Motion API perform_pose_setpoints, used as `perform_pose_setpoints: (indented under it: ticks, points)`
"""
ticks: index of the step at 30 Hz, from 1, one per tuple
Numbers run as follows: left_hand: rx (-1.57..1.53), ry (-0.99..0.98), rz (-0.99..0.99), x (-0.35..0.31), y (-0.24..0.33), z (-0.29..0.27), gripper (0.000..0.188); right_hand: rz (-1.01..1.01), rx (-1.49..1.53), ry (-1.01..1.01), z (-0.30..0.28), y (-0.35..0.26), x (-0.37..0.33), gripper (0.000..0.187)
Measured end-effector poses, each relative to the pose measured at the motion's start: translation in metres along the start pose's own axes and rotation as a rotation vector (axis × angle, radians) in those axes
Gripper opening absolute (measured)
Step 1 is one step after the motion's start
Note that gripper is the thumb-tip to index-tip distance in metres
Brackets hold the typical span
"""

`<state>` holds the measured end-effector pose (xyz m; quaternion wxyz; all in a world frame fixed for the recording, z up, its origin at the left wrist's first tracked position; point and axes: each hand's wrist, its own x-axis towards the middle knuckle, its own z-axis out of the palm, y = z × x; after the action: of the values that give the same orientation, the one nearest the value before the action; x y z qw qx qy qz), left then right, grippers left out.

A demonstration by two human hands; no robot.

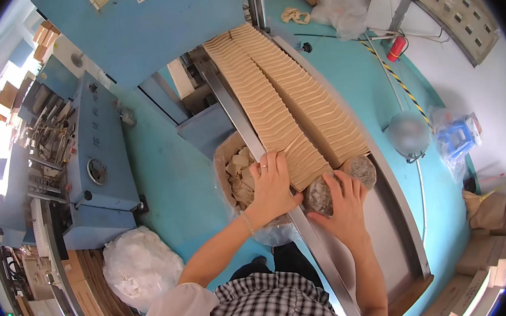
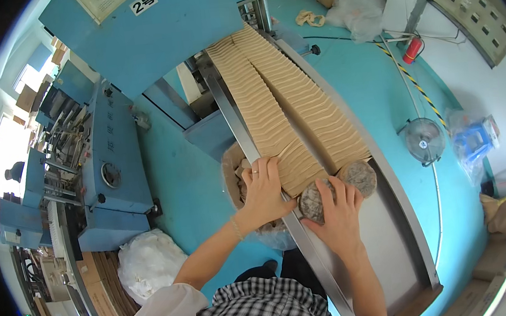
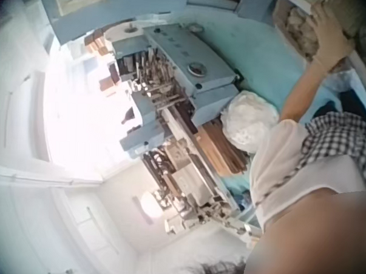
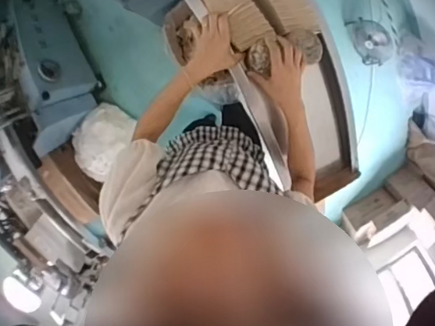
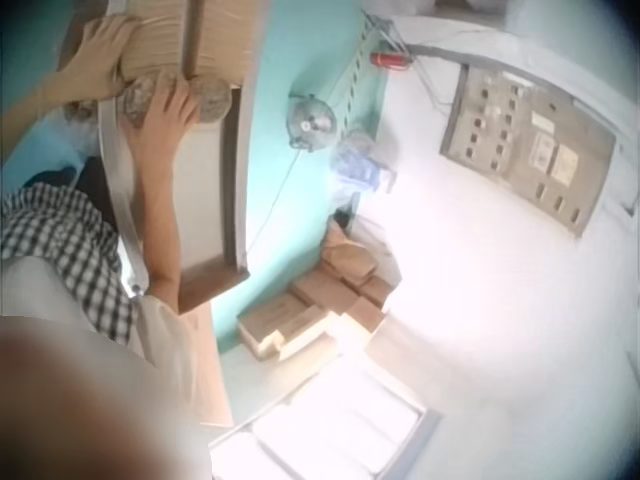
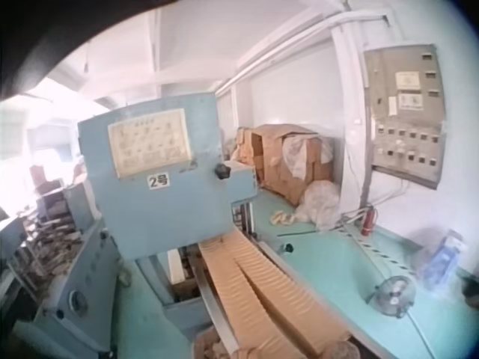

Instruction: Organizing and stacking paper cup or sleeve products on a factory production line.

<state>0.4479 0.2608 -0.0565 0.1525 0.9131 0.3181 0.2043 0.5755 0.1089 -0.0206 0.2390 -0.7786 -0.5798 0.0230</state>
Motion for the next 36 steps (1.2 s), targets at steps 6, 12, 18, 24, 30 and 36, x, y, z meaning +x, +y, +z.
perform_pose_setpoints:
  ticks: [6,12,18,24,30,36]
  points:
    - [-0.001,-0.001,-0.006,0.0,0.007,0.01,0.097,-0.024,-0.044,-0.065,-0.023,-0.01,0.003,0.075]
    - [0.081,0.017,-0.034,-0.006,0.015,0.019,0.094,-0.348,0.191,0.017,0.021,-0.005,0.106,0.021]
    - [-0.033,0.066,-0.061,-0.013,0.021,0.018,0.086,-0.416,0.06,-0.378,0.043,0.011,0.169,0.031]
    - [-0.214,0.115,-0.12,-0.024,0.025,0.019,0.09,-0.525,-0.034,-0.354,0.052,0.013,0.176,0.039]
    - [-0.321,0.128,-0.214,-0.021,0.023,0.018,0.098,-0.617,-0.046,-0.32,0.048,0.01,0.178,0.04]
    - [-0.212,0.038,-0.181,-0.012,0.017,0.02,0.097,-0.737,-0.14,-0.325,0.044,0.009,0.184,0.028]
